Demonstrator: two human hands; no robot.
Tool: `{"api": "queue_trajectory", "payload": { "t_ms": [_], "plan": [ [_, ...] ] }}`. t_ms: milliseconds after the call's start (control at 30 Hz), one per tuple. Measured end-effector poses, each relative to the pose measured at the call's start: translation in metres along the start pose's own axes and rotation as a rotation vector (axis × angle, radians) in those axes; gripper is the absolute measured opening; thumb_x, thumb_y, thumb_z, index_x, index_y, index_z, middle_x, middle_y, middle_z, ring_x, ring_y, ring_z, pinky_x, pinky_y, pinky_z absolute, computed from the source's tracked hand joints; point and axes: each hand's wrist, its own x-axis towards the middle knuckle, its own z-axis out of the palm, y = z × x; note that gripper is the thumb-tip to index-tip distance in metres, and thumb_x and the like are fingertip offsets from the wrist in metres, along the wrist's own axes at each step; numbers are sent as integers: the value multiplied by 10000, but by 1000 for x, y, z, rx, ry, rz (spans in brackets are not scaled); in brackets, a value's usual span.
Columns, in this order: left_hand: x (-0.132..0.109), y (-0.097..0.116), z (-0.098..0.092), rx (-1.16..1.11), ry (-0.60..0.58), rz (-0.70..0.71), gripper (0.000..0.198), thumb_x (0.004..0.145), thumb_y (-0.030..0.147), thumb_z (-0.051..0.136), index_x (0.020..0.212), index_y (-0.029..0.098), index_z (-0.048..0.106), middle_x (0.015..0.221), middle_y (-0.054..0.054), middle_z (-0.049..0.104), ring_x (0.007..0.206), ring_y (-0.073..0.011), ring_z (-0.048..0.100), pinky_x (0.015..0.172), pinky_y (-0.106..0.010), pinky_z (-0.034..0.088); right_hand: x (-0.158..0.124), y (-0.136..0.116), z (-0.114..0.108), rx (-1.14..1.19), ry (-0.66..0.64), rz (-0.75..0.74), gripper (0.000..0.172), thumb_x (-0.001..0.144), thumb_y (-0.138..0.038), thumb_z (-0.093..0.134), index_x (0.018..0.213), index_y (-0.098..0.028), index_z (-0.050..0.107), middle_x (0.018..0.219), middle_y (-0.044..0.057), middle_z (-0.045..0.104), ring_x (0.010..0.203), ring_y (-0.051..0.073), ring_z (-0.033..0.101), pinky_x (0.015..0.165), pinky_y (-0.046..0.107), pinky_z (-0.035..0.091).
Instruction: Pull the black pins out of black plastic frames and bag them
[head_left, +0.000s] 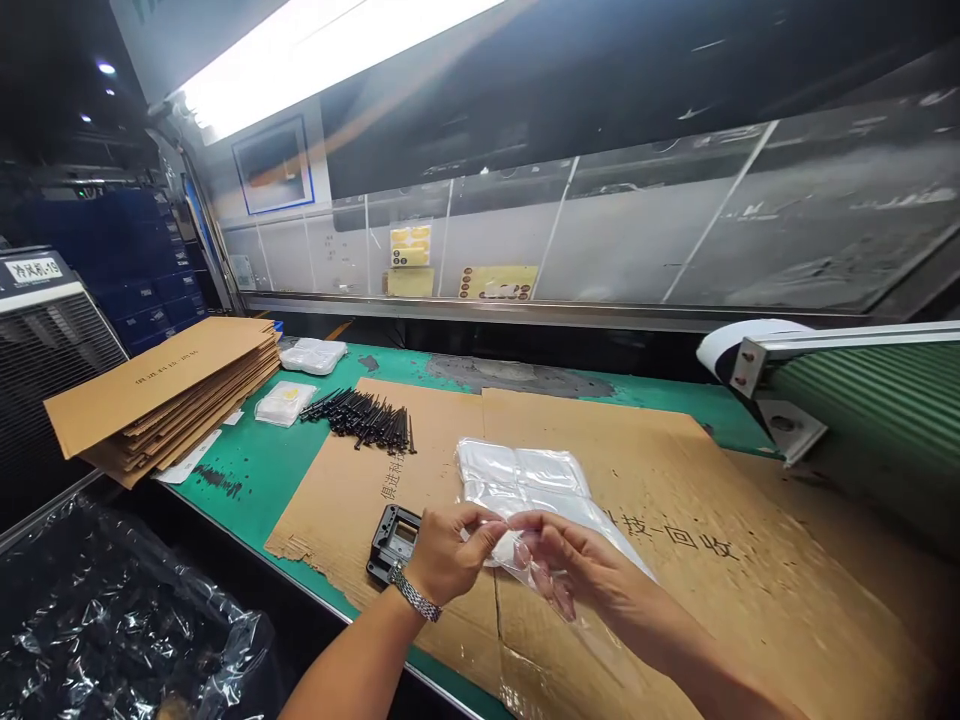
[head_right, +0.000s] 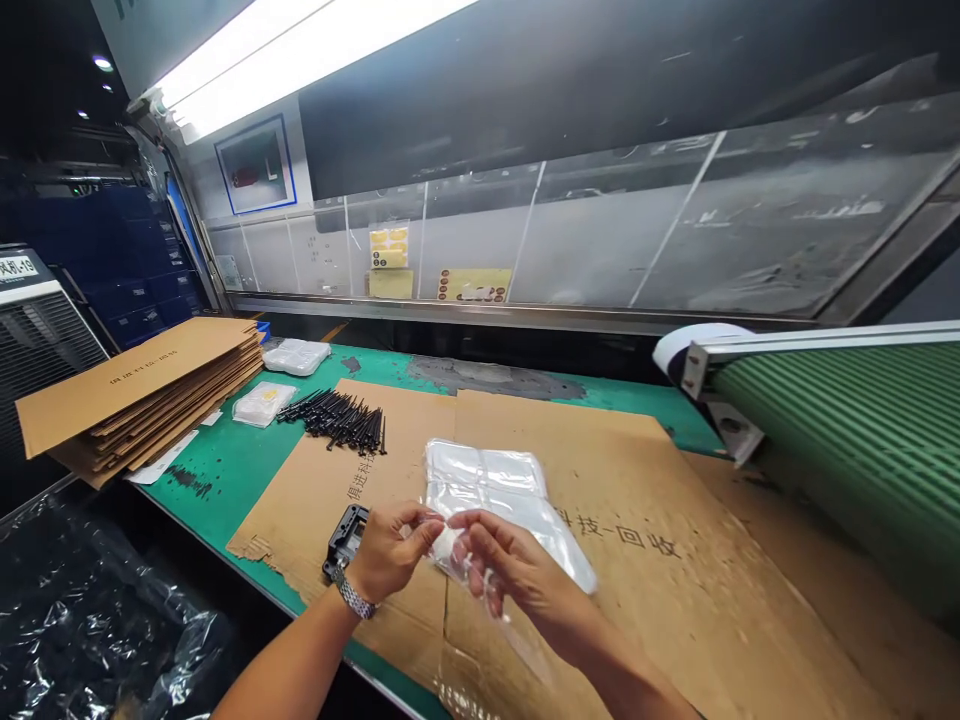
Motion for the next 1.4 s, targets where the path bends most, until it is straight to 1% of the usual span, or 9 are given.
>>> {"api": "queue_trajectory", "payload": {
  "t_ms": [233,433,600,733,867,1000,1167,1300,1400],
  "plan": [
    [-13,6,-14,11,-119,15,337,805,415,526,817,122,691,549,-15,575,470,-97,423,483,-236,356,-26,10,-2,-94,-85,61,548,653,-698,614,536,-191,442,487,-17,423,469,116,336,460,255,251],
    [-40,20,0,273,349,103,269,824,389,497,809,155,629,811,-97,587,799,-201,510,747,-352,410,-37,10,18,-320,154,-67,578,697,-733,514,504,-202,393,495,-33,326,467,115,274,428,244,236],
    [-58,21,14,-406,-45,-263,377,647,495,686,662,139,565,587,8,503,528,-85,404,528,-238,329,-40,22,34,-503,220,-245,409,771,-526,519,534,-204,434,513,-4,445,473,139,386,426,236,311],
    [-55,15,12,-939,244,-527,410,597,474,733,617,152,480,574,7,536,551,-85,479,585,-224,370,-36,25,36,-397,208,-176,419,750,-512,548,508,-213,383,493,-25,379,458,132,339,414,239,294],
    [-53,9,7,-1246,357,-624,487,472,370,813,675,175,416,548,77,427,504,-43,386,544,-180,326,-28,20,37,-67,450,-123,445,691,-575,621,528,-204,437,508,-6,457,503,148,435,477,237,393],
    [-58,-1,5,-795,483,-432,385,569,273,755,780,189,444,574,81,395,519,-54,353,521,-175,296,-24,25,46,122,564,-112,390,648,-541,692,721,-200,516,496,-31,473,436,122,401,398,202,360],
    [-64,-13,-9,-92,727,-232,266,773,266,552,1030,206,530,807,-25,533,734,-147,506,695,-288,417,-21,30,63,-368,433,-486,82,840,-266,563,875,-230,629,740,9,657,613,152,594,529,193,454],
    [-74,-12,-28,509,527,304,331,773,141,518,1059,272,621,784,-30,570,767,-163,520,709,-310,411,-7,20,73,-569,86,-917,220,877,-107,472,994,-235,608,716,-3,642,591,132,581,550,213,440],
    [-76,-17,-49,508,563,283,296,802,114,469,978,236,674,637,2,476,577,-109,467,531,-226,393,4,23,78,-600,100,-835,170,893,-208,470,984,-223,613,649,-3,597,543,136,535,517,239,404]
  ]
}}
